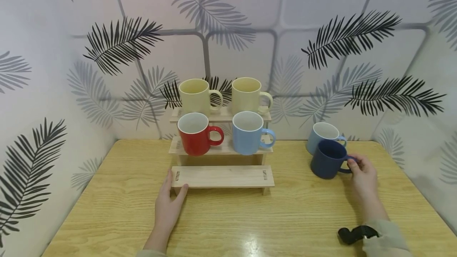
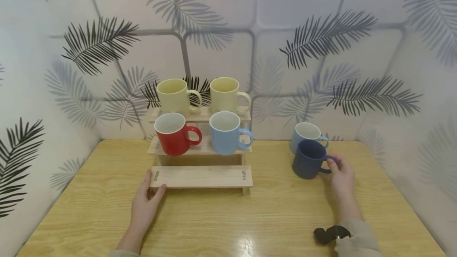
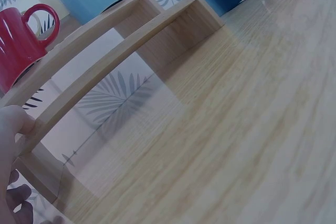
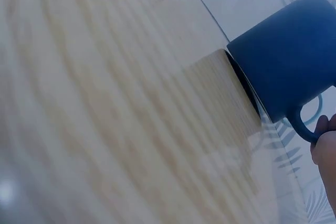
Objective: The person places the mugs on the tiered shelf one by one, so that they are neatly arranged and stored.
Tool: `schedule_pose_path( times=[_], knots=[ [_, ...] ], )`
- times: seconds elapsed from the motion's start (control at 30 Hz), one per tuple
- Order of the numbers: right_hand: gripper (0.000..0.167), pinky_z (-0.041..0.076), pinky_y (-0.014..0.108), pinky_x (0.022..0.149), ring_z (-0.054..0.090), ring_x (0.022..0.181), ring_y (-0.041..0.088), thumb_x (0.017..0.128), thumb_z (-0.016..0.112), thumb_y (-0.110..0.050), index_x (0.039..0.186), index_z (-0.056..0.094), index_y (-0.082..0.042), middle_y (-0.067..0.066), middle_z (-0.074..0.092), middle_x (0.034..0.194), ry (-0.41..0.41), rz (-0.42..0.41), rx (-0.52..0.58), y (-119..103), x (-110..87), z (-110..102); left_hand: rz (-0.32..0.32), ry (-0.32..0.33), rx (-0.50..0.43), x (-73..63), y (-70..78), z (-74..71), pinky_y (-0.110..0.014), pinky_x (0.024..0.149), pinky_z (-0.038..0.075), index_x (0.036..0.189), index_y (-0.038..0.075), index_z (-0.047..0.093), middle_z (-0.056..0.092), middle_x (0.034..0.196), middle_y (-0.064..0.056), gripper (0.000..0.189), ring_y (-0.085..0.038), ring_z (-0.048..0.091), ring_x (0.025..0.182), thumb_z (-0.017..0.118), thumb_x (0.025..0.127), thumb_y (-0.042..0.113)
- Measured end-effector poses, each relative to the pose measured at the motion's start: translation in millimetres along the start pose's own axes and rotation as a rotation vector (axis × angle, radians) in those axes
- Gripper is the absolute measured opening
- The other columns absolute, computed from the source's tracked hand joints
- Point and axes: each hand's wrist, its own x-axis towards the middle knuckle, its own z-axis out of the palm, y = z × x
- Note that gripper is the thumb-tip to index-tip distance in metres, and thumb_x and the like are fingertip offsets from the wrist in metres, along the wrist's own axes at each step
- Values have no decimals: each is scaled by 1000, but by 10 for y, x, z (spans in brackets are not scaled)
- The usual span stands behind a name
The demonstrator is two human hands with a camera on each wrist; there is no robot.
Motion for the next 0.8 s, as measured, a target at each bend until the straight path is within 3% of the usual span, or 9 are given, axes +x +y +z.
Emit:
schedule_pose_path(
  times=[0.13,0.3,0.4,0.8],
  knots=[
    [10,43,10,76,52,87,4,94,56,-6,92,65,-10,-8,60,90,84,-20,-42,-24,-20,96,-2,0,1,-3,2,1,-49,114,17,153,8,19,20,156,-15,79,-34,17,142,58,94,44],
    [8,43,8,77,55,87,3,92,58,-6,92,66,-5,-8,61,88,133,-45,-80,-64,-52,182,1,-3,-1,-7,9,-3,-50,114,17,152,7,19,20,156,-15,79,-35,17,142,58,94,43],
    [8,44,8,74,57,85,2,91,60,-3,92,67,-5,-8,62,86,134,-49,-90,-91,-86,215,6,-1,1,-7,7,-3,-49,114,17,152,6,19,20,156,-15,79,-34,17,142,59,94,42],
    [12,48,9,74,60,83,4,88,62,4,89,70,-5,-3,64,88,79,-94,41,-357,-267,409,2,7,-4,6,6,0,-48,115,17,152,6,20,21,155,-16,79,-34,17,142,60,94,41]
  ],
)
